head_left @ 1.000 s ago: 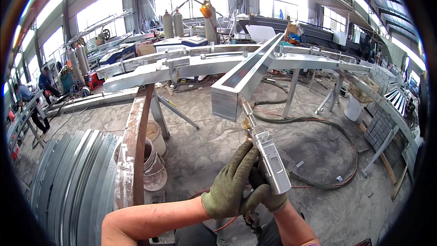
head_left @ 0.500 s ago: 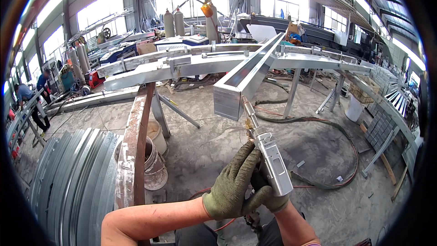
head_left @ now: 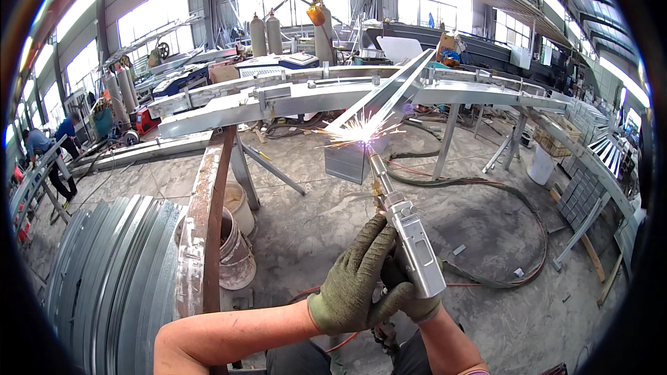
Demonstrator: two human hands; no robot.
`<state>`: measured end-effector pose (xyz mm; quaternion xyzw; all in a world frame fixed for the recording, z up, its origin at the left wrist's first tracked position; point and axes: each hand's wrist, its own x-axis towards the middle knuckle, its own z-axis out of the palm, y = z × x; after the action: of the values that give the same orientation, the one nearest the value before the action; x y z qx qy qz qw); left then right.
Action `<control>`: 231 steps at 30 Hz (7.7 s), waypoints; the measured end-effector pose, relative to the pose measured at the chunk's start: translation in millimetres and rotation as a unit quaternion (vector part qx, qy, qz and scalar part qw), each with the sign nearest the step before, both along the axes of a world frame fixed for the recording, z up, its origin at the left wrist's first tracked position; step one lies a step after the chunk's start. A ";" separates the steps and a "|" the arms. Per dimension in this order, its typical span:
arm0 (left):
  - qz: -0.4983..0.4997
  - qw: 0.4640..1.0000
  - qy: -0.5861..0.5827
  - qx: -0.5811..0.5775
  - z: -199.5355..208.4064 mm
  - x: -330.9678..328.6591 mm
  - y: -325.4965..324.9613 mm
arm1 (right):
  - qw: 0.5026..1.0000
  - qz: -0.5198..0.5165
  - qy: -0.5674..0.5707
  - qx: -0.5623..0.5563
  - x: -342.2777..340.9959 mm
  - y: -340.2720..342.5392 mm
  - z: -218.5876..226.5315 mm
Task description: The person welds rectangular metal frame pieces using a handheld welding torch. They repeatedly position the frame, weld seams, and reposition the frame to access different sides. The person wears gloves and works in a workshop with metal stock and equipment visible.
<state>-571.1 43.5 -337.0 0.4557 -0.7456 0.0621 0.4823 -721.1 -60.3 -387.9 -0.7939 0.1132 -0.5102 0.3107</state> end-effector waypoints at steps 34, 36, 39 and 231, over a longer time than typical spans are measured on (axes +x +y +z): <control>-0.009 1.000 0.012 -0.003 -2.9 -2.2 -0.3 | 0.981 0.086 -0.073 0.158 4.8 -1.2 -31.9; -0.005 1.000 0.011 0.002 -0.8 -2.3 0.9 | 0.987 0.085 -0.042 0.134 1.4 -3.1 -28.9; -0.002 1.000 0.011 0.005 2.7 -3.1 3.0 | 0.994 0.078 0.020 0.076 -6.6 -4.0 -22.7; 0.024 1.000 0.012 0.004 -9.3 -9.8 3.0 | 0.942 0.220 0.029 0.253 -17.5 -14.9 -41.7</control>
<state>-580.9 46.6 -346.3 0.4760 -0.7289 0.0654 0.4877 -738.6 -75.2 -429.6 -0.7083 0.0701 -0.3605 0.6028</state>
